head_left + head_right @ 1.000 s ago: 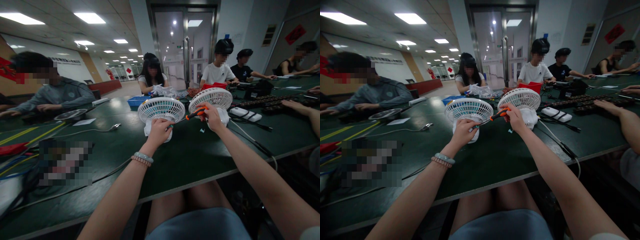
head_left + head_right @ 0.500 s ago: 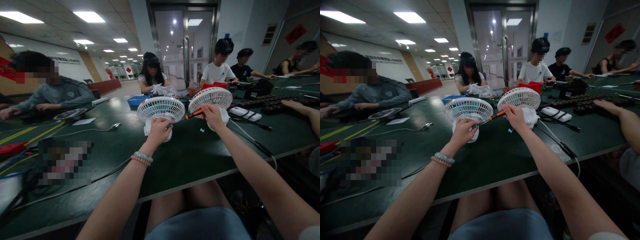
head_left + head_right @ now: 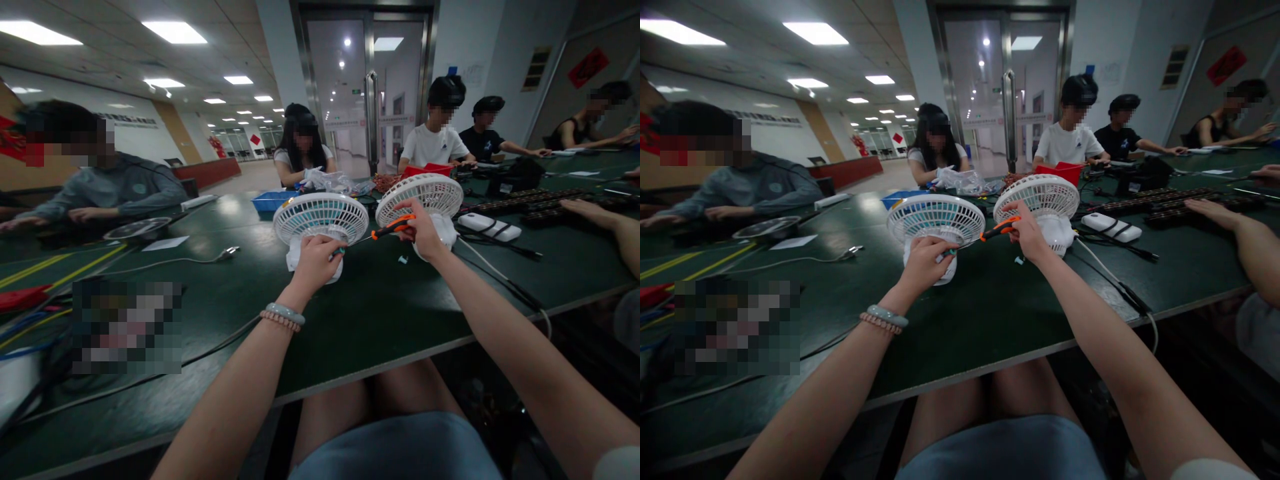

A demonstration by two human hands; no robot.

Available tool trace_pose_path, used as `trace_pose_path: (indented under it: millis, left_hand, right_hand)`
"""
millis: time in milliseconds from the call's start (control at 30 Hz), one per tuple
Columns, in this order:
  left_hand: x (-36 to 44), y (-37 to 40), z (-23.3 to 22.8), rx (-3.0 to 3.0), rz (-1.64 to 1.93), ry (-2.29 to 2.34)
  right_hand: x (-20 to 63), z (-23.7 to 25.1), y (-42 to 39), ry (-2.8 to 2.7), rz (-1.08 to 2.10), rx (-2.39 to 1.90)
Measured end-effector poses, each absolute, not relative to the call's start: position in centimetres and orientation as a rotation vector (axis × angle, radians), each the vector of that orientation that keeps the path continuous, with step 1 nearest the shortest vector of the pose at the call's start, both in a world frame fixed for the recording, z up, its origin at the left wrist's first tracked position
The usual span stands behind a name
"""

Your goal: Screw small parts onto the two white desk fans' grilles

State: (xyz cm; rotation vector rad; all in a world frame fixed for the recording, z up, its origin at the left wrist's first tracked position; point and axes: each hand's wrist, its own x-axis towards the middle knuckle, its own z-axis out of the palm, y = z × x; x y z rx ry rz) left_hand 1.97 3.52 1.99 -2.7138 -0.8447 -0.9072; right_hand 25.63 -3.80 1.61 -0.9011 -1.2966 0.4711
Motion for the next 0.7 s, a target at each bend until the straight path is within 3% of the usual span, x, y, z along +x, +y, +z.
trace_pose_path:
  millis: [500,700]
  left_hand:
    - [1.96,3.73,1.88,-2.701,-0.908,-0.835]
    - [1.92,3.77,1.93,-2.706,-0.927,-0.817]
  right_hand:
    - [26.46,1.5,-3.2,-1.33,0.164,-1.117]
    - [26.24,1.78,-3.62,-1.358,0.239,-1.027]
